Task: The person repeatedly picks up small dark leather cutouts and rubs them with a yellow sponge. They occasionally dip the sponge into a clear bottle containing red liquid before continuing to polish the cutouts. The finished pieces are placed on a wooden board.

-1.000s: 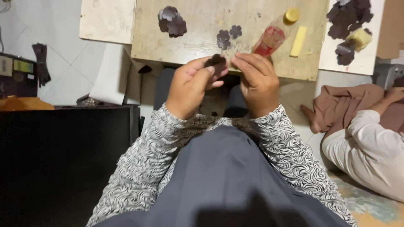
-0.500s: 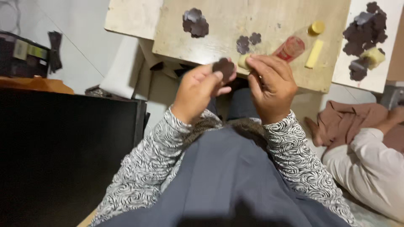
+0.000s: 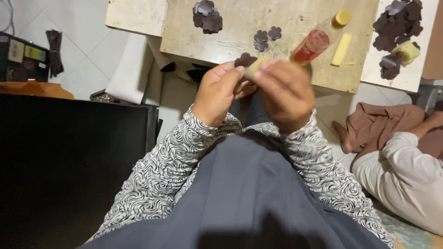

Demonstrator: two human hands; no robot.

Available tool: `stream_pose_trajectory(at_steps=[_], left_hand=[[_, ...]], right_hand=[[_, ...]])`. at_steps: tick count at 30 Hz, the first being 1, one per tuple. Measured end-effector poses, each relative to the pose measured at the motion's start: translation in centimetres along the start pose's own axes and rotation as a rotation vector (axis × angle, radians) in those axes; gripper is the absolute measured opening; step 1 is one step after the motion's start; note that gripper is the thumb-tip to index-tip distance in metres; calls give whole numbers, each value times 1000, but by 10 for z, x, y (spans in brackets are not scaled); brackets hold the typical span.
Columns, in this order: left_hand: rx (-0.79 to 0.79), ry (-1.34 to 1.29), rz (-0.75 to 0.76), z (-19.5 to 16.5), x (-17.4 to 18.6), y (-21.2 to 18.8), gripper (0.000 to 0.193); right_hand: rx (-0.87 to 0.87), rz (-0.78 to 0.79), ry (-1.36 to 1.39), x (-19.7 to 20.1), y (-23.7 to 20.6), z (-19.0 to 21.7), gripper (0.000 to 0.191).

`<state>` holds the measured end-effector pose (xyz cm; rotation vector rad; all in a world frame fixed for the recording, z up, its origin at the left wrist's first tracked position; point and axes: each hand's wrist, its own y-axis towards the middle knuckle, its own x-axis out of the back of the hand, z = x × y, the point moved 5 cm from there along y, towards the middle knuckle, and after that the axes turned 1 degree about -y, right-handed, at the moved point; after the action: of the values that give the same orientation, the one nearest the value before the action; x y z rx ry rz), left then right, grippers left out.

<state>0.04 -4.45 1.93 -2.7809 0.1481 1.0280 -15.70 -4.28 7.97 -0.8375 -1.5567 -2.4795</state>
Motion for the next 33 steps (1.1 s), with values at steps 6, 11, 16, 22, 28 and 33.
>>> stream_pose_trajectory(at_steps=[6, 11, 16, 22, 28, 33], left_hand=[[137, 121, -33, 7, 0, -2, 31], [-91, 271, 63, 0, -11, -3, 36], [-93, 320, -5, 0, -10, -5, 34], [-204, 572, -54, -12, -9, -12, 34], [-116, 405, -25, -11, -17, -13, 28], [-68, 800, -155, -25, -12, -18, 18]], right_hand=[[-220, -2, 17, 7, 6, -24, 28], [-203, 31, 25, 8, 2, -6, 32], [-311, 87, 21, -3, 5, -17, 33], [-264, 2, 8, 7, 2, -4, 36], [-394, 50, -2, -4, -2, -18, 32], [-678, -25, 542, -2, -16, -33, 21]])
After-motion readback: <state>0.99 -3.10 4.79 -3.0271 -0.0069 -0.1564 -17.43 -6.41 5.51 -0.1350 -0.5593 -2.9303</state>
